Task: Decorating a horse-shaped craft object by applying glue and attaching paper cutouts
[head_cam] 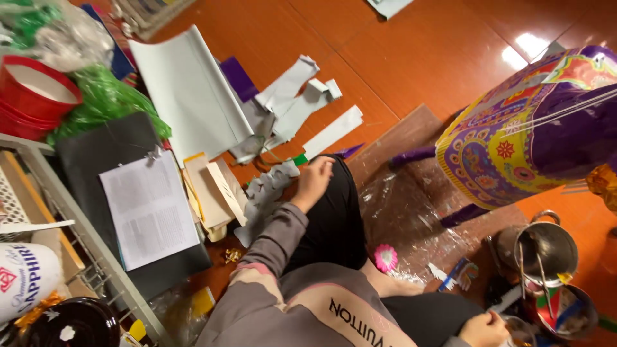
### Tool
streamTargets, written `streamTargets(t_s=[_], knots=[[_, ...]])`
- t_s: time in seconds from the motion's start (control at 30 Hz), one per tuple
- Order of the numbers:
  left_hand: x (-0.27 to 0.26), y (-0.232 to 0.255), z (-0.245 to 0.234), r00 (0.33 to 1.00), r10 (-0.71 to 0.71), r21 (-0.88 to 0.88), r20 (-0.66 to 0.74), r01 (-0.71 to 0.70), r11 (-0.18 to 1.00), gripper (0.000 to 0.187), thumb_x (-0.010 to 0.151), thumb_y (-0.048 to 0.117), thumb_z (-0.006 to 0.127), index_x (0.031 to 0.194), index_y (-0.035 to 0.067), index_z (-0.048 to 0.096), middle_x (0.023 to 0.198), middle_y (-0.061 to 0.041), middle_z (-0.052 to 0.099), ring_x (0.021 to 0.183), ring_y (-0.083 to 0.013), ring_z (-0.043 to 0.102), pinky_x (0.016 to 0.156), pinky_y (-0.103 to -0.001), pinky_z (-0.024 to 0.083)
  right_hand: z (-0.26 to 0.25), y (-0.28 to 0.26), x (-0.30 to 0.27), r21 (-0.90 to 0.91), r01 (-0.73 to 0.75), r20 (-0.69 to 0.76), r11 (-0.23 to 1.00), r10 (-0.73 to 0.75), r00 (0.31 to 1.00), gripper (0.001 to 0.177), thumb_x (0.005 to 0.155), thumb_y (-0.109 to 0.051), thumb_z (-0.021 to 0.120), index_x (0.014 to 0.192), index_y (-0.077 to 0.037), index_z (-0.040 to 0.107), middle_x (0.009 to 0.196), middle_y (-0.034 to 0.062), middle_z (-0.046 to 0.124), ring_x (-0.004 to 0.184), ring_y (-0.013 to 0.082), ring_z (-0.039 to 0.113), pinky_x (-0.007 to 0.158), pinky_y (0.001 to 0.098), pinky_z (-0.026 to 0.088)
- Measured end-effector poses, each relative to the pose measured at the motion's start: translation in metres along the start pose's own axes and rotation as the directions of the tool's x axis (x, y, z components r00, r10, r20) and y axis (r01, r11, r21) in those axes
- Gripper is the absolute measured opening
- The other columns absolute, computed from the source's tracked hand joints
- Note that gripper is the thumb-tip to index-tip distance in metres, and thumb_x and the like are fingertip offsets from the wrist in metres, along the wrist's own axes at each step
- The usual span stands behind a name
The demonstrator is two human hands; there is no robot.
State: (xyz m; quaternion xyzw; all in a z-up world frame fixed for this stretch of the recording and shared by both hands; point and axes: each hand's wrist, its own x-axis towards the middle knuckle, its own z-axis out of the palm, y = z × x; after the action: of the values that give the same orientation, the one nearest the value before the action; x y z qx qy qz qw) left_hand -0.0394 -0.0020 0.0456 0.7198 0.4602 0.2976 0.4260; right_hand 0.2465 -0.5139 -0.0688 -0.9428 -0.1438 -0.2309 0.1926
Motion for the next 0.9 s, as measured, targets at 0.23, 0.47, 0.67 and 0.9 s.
streamTargets(t_s=[0.23, 0.47, 0.67, 0.9], knots=[[-0.003, 0.003, 0.074, 0.975, 0.121, 0.011, 0.185, -0.125, 0.992, 0.016, 0.099, 0.016, 0.051, 0.101, 0.012, 0.066, 0.067, -0.008, 0.061, 0.056, -0.0232, 0.054, 0.055, -0.038, 0.036, 0.040, 0.019, -0.008, -0.148, -0.146, -0.028, 0.978, 0.144, 0.989, 0.014, 0.090, -0.008, 0.068, 0.099, -0.011, 0.079, 0.091, 0.0126, 0.067, 0.086, 0.0263, 0.064, 0.084, 0.0351, 0.050], [-0.011, -0.005, 0.079, 0.921, 0.295, 0.255, 0.253, -0.358, 0.898, 0.021, 0.100, 0.018, 0.048, 0.107, 0.009, 0.066, 0.101, -0.008, 0.069, 0.090, -0.0270, 0.065, 0.074, -0.040, 0.051, 0.028, 0.006, -0.006, -0.060, -0.171, -0.062, 0.983, 0.168, 0.984, 0.016, 0.092, -0.006, 0.065, 0.101, -0.009, 0.077, 0.095, 0.0137, 0.066, 0.088, 0.0276, 0.063, 0.082, 0.0361, 0.049], [-0.006, -0.013, 0.087, 0.864, 0.465, 0.447, 0.192, -0.499, 0.743, 0.015, 0.092, 0.021, 0.051, 0.082, 0.018, 0.062, 0.079, -0.004, 0.067, 0.072, -0.0280, 0.065, 0.060, -0.042, 0.046, -0.025, 0.009, -0.008, 0.117, 0.001, -0.206, 0.993, 0.023, 0.978, 0.023, 0.086, 0.010, 0.061, 0.105, 0.011, 0.074, 0.094, 0.0293, 0.066, 0.091, 0.0438, 0.056, 0.088, 0.0490, 0.044], [0.011, -0.040, 0.090, 0.762, 0.614, 0.574, 0.204, -0.602, 0.556, 0.011, 0.095, 0.030, 0.059, 0.098, 0.027, 0.069, 0.077, 0.004, 0.067, 0.073, -0.0166, 0.066, 0.066, -0.027, 0.053, -0.057, 0.110, -0.097, -0.054, -0.285, -0.179, 0.957, 0.272, 0.946, 0.010, 0.081, 0.004, 0.077, 0.089, 0.001, 0.072, 0.080, 0.0208, 0.065, 0.080, 0.0429, 0.058, 0.079, 0.0443, 0.045]])
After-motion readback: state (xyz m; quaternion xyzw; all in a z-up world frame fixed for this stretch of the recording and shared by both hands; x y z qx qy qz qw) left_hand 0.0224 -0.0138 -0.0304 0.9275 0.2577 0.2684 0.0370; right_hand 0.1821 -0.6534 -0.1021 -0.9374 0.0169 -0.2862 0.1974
